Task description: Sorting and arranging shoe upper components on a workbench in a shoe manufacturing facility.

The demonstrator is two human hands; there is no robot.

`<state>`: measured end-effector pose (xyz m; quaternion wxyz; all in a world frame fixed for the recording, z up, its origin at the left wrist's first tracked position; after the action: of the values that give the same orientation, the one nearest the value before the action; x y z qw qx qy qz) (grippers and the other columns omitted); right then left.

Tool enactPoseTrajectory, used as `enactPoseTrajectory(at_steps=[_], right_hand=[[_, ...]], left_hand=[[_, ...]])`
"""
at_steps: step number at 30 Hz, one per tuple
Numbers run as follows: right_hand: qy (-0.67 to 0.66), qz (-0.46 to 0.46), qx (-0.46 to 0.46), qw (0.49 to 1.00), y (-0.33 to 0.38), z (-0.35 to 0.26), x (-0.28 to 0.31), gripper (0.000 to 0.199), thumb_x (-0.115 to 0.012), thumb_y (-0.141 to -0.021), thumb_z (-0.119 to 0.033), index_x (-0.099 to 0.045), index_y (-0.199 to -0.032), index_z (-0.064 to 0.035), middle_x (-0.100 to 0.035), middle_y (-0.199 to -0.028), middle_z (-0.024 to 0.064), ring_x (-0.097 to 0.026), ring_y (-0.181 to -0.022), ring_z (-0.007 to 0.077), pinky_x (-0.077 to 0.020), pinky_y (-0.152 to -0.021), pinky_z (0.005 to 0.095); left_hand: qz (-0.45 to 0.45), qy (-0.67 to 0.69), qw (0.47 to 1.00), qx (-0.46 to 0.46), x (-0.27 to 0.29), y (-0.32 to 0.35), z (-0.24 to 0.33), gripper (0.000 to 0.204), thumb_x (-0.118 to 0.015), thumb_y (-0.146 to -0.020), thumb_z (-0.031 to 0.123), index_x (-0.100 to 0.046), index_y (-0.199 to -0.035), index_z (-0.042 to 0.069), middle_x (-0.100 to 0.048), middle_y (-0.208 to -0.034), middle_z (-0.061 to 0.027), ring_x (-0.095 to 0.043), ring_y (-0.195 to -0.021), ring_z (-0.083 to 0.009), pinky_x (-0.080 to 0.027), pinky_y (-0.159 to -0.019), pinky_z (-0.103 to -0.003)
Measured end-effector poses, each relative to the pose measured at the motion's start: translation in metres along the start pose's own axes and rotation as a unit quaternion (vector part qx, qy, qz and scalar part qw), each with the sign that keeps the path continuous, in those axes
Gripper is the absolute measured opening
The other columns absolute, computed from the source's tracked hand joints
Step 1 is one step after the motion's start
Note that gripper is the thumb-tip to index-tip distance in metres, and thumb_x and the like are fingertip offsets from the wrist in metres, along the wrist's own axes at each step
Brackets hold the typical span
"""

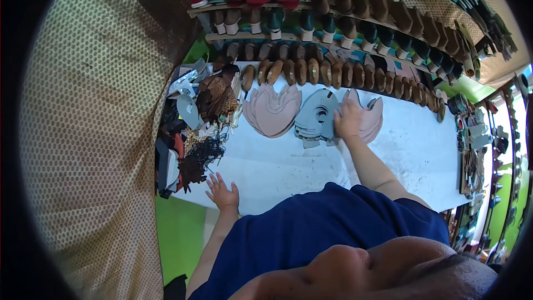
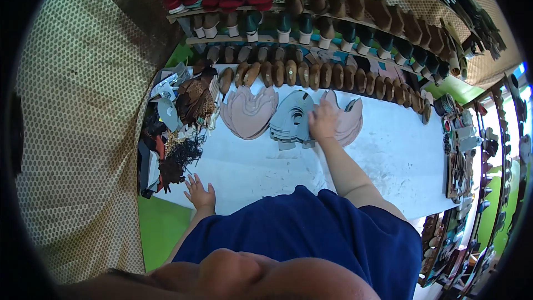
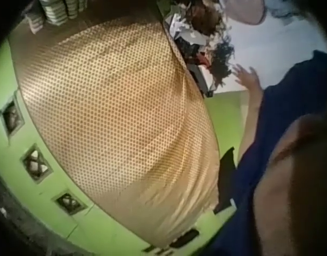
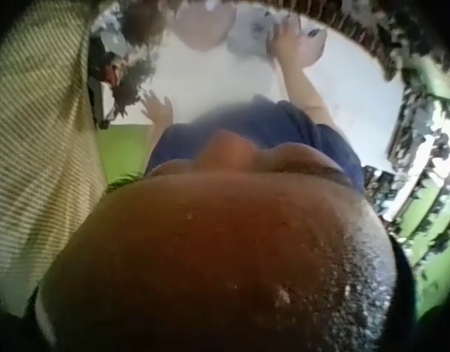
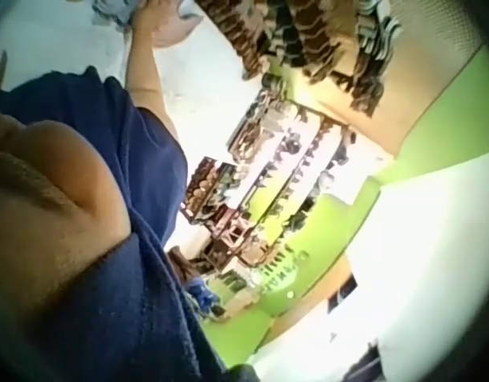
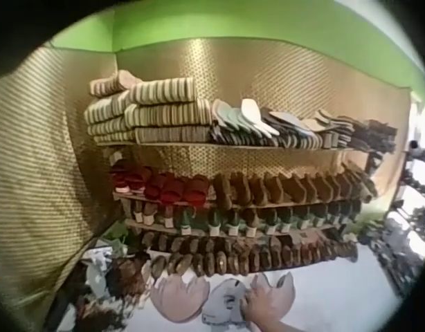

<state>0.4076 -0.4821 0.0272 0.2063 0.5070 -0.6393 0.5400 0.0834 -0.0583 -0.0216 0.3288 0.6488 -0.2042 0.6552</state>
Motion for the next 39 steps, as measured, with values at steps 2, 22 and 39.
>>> enactPoseTrajectory(at_steps=[2,22,39], right_hand=[[-0.143,-0.076,0.066,0.985,-0.007,-0.055,-0.022,0.035,-0.069,-0.084,-0.028,-0.067,-0.113,-0.0106,-0.057,-0.136,0.0104,-0.049,-0.131,0.0304,-0.0301,-0.112,0.0573],[-0.212,-0.482,0.244,0.815,-0.029,-0.183,-0.135,0.024,-0.080,-0.072,-0.023,-0.074,-0.087,-0.0053,-0.071,-0.089,0.0165,-0.069,-0.098,0.0322,-0.0512,-0.078,0.0414],[-0.085,-0.473,0.375,0.792,-0.012,-0.194,-0.136,0.020,-0.072,-0.070,-0.021,-0.077,-0.084,-0.0062,-0.072,-0.092,0.0168,-0.065,-0.110,0.0345,-0.0517,-0.085,0.0427]], left_hand=[[0.001,0.003,1.000,-0.012,0.001,-0.001,0.002,0.077,-0.057,-0.090,0.041,-0.026,-0.158,0.018,-0.016,-0.166,-0.0099,-0.011,-0.153,-0.0326,-0.009,-0.119,-0.059],[0.014,0.017,0.999,-0.023,-0.010,-0.006,-0.006,0.083,-0.059,-0.086,0.043,-0.025,-0.158,0.019,-0.016,-0.166,-0.0104,-0.011,-0.153,-0.0341,-0.007,-0.119,-0.061],[-0.010,0.017,1.000,-0.002,0.000,-0.002,-0.002,0.081,-0.056,-0.089,0.044,-0.025,-0.158,0.019,-0.014,-0.167,-0.0081,-0.012,-0.153,-0.0319,-0.006,-0.120,-0.058]])
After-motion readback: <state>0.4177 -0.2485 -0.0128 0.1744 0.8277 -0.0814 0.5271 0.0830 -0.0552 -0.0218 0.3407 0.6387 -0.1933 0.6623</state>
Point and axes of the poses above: each hand's wrist, its own y-axis away from the middle knuckle, its own x-axis out of the back of the hand, z = x × y, the point moved 6 cm from there along -y, towards the middle knuckle
